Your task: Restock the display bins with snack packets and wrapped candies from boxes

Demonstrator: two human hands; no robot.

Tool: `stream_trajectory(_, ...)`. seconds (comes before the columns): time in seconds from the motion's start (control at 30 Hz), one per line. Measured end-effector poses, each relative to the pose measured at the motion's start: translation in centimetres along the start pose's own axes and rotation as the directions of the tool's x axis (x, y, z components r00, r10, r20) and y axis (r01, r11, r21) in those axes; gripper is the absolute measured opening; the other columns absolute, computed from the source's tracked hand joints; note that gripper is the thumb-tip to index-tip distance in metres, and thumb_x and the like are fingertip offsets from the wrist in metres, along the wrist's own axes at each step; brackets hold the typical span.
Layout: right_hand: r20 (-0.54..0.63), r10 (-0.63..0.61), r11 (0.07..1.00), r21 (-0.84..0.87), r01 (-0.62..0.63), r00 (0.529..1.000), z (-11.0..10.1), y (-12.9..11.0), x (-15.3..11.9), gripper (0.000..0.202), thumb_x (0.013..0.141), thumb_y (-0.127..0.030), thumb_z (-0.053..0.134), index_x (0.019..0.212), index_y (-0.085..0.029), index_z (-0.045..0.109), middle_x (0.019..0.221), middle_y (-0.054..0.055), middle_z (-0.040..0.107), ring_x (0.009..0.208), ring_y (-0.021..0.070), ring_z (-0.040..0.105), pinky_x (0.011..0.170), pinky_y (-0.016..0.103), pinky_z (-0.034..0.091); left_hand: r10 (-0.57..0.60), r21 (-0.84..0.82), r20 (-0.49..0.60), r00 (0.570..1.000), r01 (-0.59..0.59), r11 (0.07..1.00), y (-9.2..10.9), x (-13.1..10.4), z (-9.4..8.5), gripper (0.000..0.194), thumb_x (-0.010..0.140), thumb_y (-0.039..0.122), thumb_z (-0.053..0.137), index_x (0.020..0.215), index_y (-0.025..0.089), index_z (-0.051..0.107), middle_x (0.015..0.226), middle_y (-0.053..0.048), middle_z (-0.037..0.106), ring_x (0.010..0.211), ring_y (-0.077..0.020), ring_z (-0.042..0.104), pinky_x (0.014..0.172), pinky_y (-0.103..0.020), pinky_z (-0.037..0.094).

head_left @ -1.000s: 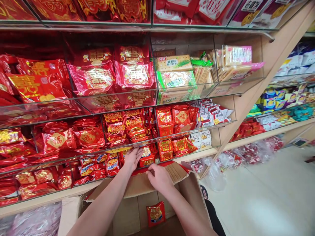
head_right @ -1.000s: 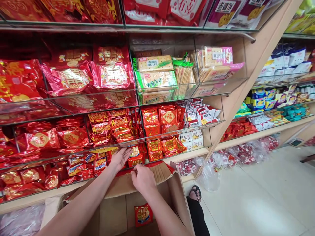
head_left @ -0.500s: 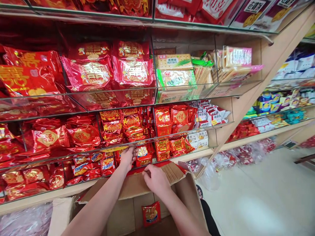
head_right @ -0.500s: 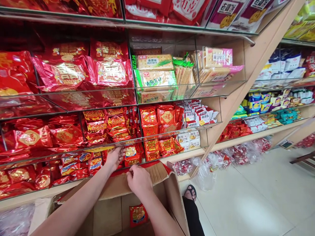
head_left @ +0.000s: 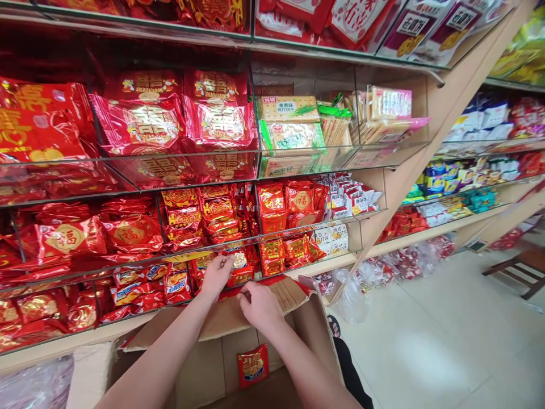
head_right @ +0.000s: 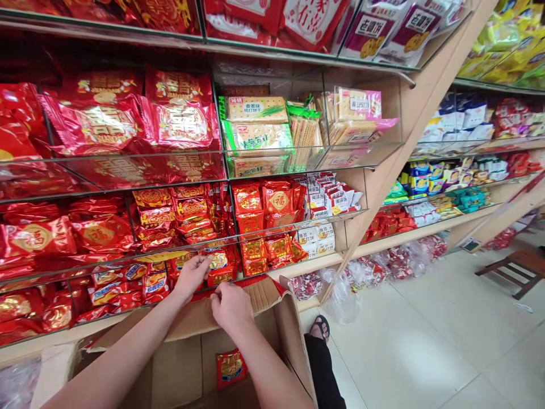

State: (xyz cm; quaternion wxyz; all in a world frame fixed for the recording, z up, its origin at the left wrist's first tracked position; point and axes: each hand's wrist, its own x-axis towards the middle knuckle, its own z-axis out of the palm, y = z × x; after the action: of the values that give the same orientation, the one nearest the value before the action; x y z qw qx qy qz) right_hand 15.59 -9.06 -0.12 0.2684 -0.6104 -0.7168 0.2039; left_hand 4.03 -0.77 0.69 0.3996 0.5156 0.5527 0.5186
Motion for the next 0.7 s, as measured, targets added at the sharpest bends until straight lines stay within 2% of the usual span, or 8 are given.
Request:
stream_trajectory(0.13, 0.025, 0.014, 0.999, 0.046, -0.015, 1.0, -0.4, -0.1, 0.3, 0.022, 0.078, -0.032, 0.039, 0.087, -0.02, 0.054, 0.082, 0.003, 0.061, 0.075, 0.0138, 0.056, 0.062, 0.022, 0.037, 0.098, 0.038, 0.066, 0.993, -0.101, 0.994, 2.7, -4.7, -0.6, 0.02, 0.062, 0.033, 0.06, 0.051, 0.019, 0.049, 0.045, 0.004, 0.045, 0.043, -0.0096, 0.041, 0.043, -0.019, 0.033)
stream_trajectory(0.2, 0.017, -0.002, 0.997, 0.081, 0.0, 1.0, -0.4, 0.0, 0.4, 0.021, 0.078, -0.032, 0.038, 0.085, -0.021, 0.055, 0.079, 0.001, 0.062, 0.072, 0.0126, 0.056, 0.06, 0.021, 0.037, 0.237, 0.14, 0.152, 0.96, -0.258, 0.956, 2.9, -8.4, -1.6, 0.016, 0.066, 0.03, 0.056, 0.054, 0.021, 0.052, 0.052, 0.002, 0.049, 0.051, -0.0119, 0.043, 0.051, -0.021, 0.035)
stream_trajectory(0.27, -0.006, -0.021, 0.995, 0.095, 0.022, 1.0, -0.4, 0.1, 0.4, 0.019, 0.077, -0.032, 0.039, 0.082, -0.022, 0.055, 0.077, -0.001, 0.062, 0.07, 0.0119, 0.055, 0.06, 0.021, 0.036, 0.259, 0.255, 0.5, 0.827, -0.426, 0.868, 1.4, -12.1, -2.7, 0.019, 0.069, 0.029, 0.053, 0.051, 0.023, 0.055, 0.049, 0.0, 0.049, 0.049, -0.0132, 0.042, 0.052, -0.024, 0.035)
stream_trajectory(0.37, -0.028, -0.018, 0.997, 0.079, 0.02, 0.999, -0.3, 0.1, 0.2, 0.018, 0.076, -0.032, 0.041, 0.081, -0.022, 0.055, 0.078, -0.001, 0.062, 0.071, 0.0122, 0.055, 0.06, 0.021, 0.036, 0.061, 0.275, 0.859, 0.509, -0.557, 0.784, -3.3, -15.8, -3.7, 0.02, 0.075, 0.029, 0.042, 0.076, 0.027, 0.062, 0.068, -0.004, 0.059, 0.065, -0.0174, 0.051, 0.063, -0.027, 0.04)
stream_trajectory(0.43, -0.03, -0.008, 0.998, 0.066, 0.01, 1.0, -0.3, 0.1, 0.1, 0.018, 0.076, -0.032, 0.041, 0.081, -0.022, 0.055, 0.079, 0.0, 0.062, 0.072, 0.0126, 0.055, 0.061, 0.022, 0.036, -0.026, 0.371, 0.82, 0.572, -0.498, 0.784, -7.1, -16.6, -4.0, 0.029, 0.076, 0.025, 0.039, 0.1, 0.027, 0.054, 0.093, -0.005, 0.059, 0.084, -0.0186, 0.052, 0.075, -0.028, 0.042)
stream_trajectory(0.53, -0.015, 0.001, 0.998, 0.062, 0.0, 1.0, -0.3, -0.1, 0.0, 0.018, 0.076, -0.032, 0.042, 0.081, -0.021, 0.056, 0.079, 0.001, 0.062, 0.073, 0.0127, 0.055, 0.061, 0.021, 0.036, -0.094, 0.474, 0.76, 0.643, -0.449, 0.757, -11.9, -16.3, -3.8, 0.053, 0.068, 0.017, 0.044, 0.12, 0.029, 0.037, 0.127, 0.0, 0.038, 0.116, -0.0197, 0.032, 0.098, -0.033, 0.024)
stream_trajectory(0.6, -0.005, 0.003, 0.998, 0.063, -0.002, 1.0, -0.3, -0.1, 0.0, 0.018, 0.076, -0.031, 0.042, 0.081, -0.021, 0.056, 0.078, 0.001, 0.062, 0.073, 0.0126, 0.055, 0.062, 0.021, 0.036, -0.19, 0.604, 0.679, 0.709, -0.393, 0.693, -13.8, -16.0, -3.4, 0.064, 0.063, 0.013, 0.045, 0.124, 0.024, 0.031, 0.134, 0.0, 0.027, 0.122, -0.0205, 0.02, 0.101, -0.034, 0.017)
stream_trajectory(0.7, -0.003, 0.004, 0.997, 0.073, -0.004, 1.0, -0.3, -0.3, -0.1, 0.017, 0.076, -0.031, 0.042, 0.08, -0.021, 0.055, 0.078, 0.0, 0.062, 0.071, 0.0121, 0.055, 0.061, 0.02, 0.036, -0.341, 0.731, 0.599, 0.725, -0.32, 0.603, -15.0, -16.1, -2.7, 0.067, 0.06, 0.012, 0.045, 0.125, 0.016, 0.029, 0.134, -0.005, 0.025, 0.122, -0.0219, 0.018, 0.101, -0.033, 0.017)
